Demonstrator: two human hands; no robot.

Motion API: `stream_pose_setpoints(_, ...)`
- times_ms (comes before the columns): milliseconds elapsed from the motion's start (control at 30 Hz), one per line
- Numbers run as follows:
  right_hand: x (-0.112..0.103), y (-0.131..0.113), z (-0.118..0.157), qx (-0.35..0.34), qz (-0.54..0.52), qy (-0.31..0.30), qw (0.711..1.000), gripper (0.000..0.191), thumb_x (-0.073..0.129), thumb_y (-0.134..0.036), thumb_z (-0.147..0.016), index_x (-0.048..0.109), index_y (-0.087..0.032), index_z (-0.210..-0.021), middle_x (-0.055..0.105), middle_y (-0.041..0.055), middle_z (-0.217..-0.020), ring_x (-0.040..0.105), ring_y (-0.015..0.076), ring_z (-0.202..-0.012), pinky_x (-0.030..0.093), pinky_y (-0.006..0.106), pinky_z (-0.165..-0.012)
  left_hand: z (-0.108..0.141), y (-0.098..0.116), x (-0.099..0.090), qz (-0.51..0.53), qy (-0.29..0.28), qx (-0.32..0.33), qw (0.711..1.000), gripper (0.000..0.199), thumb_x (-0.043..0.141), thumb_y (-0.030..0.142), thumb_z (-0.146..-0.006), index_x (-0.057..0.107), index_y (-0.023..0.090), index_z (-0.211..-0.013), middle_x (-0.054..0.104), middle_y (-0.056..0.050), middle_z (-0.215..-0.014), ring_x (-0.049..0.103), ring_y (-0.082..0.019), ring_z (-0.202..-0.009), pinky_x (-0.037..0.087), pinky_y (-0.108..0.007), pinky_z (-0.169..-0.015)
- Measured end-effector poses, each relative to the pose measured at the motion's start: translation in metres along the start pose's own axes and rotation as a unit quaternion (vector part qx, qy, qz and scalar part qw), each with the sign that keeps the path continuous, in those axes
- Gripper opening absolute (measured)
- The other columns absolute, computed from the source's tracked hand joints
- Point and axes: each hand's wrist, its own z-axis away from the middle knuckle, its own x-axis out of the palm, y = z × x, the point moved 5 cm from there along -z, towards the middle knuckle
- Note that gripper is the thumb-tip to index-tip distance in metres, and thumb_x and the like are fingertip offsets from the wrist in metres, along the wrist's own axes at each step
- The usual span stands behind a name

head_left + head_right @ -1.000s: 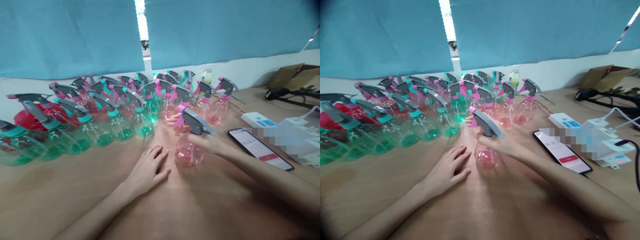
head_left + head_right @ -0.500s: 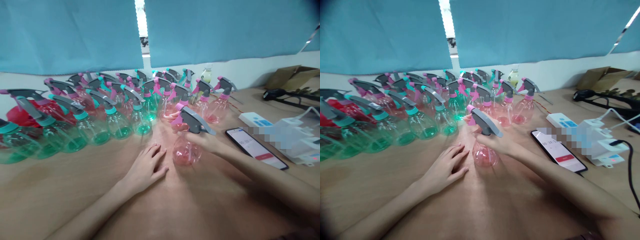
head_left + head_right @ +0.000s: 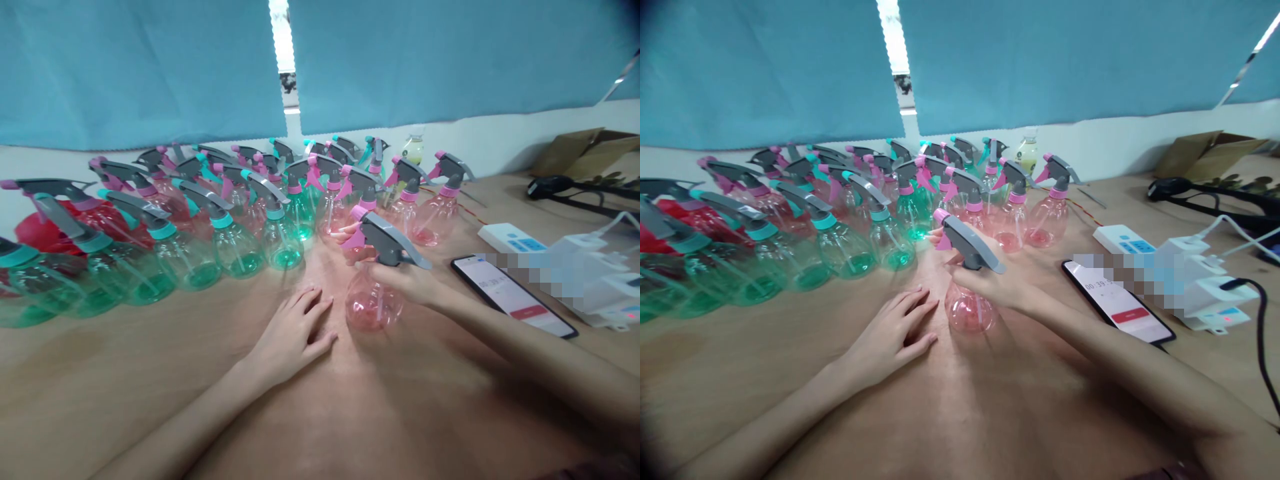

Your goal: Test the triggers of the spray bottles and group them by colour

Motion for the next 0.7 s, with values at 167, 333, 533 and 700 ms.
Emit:
stream_pose_setpoints(167, -0.003, -0.001, 0.0, 0.011, 0.029, 0.022, 0.999, 0.041, 0.054, -0.015, -0.073, 0.062, -0.026, -0.112, 0.066, -0.0008, -0.083, 0.061, 0.0163, -0.073, 0.05, 0.03, -0.072, 0.0, 0.0, 0.0, -0.003, 0.005, 0.001, 1.0, 0.05, 0.052, 0.043, -0.093, 0.051, 0.014, -0.134, 0.047, -0.016, -0.141, 0.041, -0.031, -0.132, 0.037, -0.049, -0.107)
stream_pose_setpoints(333, -0.003, -0.007, -0.001, 0.005, 0.047, 0.038, 0.998, 0.039, 0.053, -0.016, -0.069, 0.062, -0.026, -0.105, 0.063, -0.0008, -0.08, 0.058, 0.0176, -0.074, 0.048, 0.03, -0.068, 0.001, -0.001, 0.0, 0.0, 0.005, -0.001, 1.0, 0.05, 0.053, 0.044, -0.093, 0.052, 0.014, -0.133, 0.048, -0.016, -0.141, 0.041, -0.031, -0.132, 0.037, -0.049, -0.107)
stream_pose_setpoints(533, -0.003, -0.009, 0.0, 0.015, 0.055, 0.047, 0.997, 0.04, 0.05, -0.015, -0.068, 0.059, -0.026, -0.105, 0.061, -0.0014, -0.081, 0.054, 0.0155, -0.066, 0.046, 0.029, -0.064, 0.0, 0.0, 0.0, 0.006, -0.001, -0.007, 1.0, 0.05, 0.052, 0.044, -0.093, 0.052, 0.016, -0.134, 0.047, -0.015, -0.142, 0.04, -0.031, -0.133, 0.036, -0.048, -0.108)
stream_pose_setpoints(700, -0.003, -0.012, -0.001, 0.03, 0.043, 0.03, 0.998, 0.031, 0.048, -0.017, -0.066, 0.061, -0.025, -0.094, 0.063, -0.0013, -0.074, 0.059, 0.0178, -0.071, 0.047, 0.03, -0.066, 0.001, 0.0, -0.001, 0.011, 0.003, -0.007, 1.0, 0.05, 0.052, 0.044, -0.093, 0.052, 0.015, -0.134, 0.047, -0.015, -0.142, 0.041, -0.032, -0.133, 0.037, -0.049, -0.107)
